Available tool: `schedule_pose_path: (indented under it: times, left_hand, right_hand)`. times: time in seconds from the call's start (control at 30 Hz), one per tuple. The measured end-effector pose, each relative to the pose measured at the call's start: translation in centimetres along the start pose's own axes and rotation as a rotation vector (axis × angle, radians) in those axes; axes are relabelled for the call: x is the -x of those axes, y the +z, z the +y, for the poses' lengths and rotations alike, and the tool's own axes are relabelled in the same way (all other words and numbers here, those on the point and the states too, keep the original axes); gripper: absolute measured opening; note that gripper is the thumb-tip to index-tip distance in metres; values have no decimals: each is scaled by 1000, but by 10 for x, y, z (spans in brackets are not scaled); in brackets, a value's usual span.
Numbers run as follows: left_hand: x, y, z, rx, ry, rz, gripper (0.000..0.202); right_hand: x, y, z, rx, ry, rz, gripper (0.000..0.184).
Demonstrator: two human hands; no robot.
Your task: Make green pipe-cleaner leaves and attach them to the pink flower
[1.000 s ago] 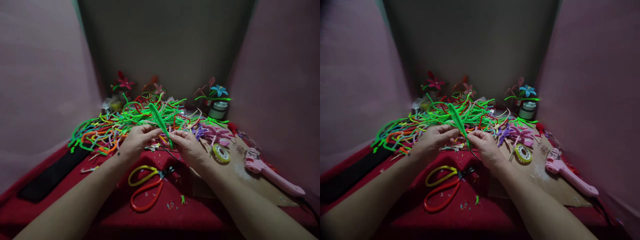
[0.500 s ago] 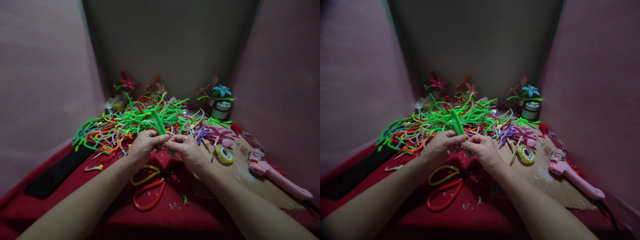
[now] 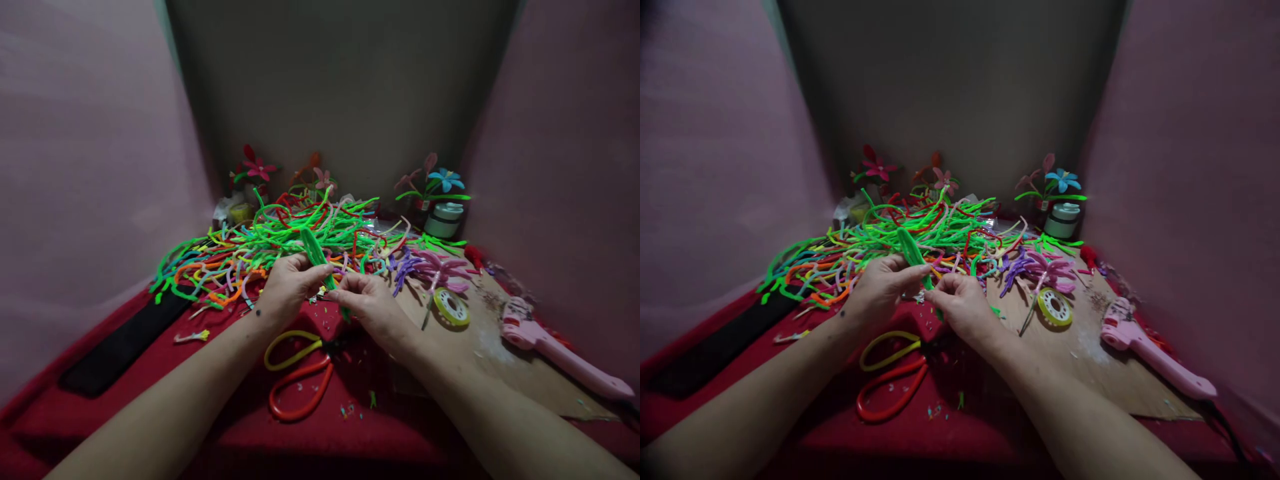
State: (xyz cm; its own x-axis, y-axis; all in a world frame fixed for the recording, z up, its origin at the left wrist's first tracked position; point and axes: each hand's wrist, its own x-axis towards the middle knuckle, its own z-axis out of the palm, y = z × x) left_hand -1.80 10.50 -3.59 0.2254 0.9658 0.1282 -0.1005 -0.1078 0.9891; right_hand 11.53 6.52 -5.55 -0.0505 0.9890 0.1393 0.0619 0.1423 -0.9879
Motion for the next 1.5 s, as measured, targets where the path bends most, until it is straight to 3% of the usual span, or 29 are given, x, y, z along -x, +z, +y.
schedule_pose_path:
  times: [0.13, 0.37, 0.53, 0.73, 0.9, 1.07, 1.2, 1.27, 1.5]
  left_hand:
    - [-5, -5, 1, 83, -56, -33, 34]
    - [-12, -12, 0, 92, -58, -89, 24]
    - [-12, -14, 0, 123, -99, -75, 19]
    - [-14, -11, -6, -147, 175, 69, 18]
    - [-16, -11, -6, -72, 139, 62, 19]
    - [-18, -14, -5, -324, 300, 188, 33]
    - [-23, -16, -8, -166, 207, 118, 27]
    - [-24, -18, -8, -185, 209, 120, 23]
    - [-22, -24, -6, -682, 577, 288, 16]
  right_hand:
    - [0, 0, 0, 58, -3, 15, 25]
    - [-3, -3, 3, -190, 146, -76, 19]
    - [-3, -3, 4, -170, 159, -68, 23]
    - [-2, 0, 4, -182, 156, -57, 24]
    - [0, 0, -1, -163, 161, -32, 23]
    - [-1, 0, 1, -139, 154, -53, 26]
    - [-1, 1, 4, -144, 157, -54, 24]
    - [0, 2, 5, -139, 158, -61, 24]
    - [1, 3, 4, -135, 168, -64, 22]
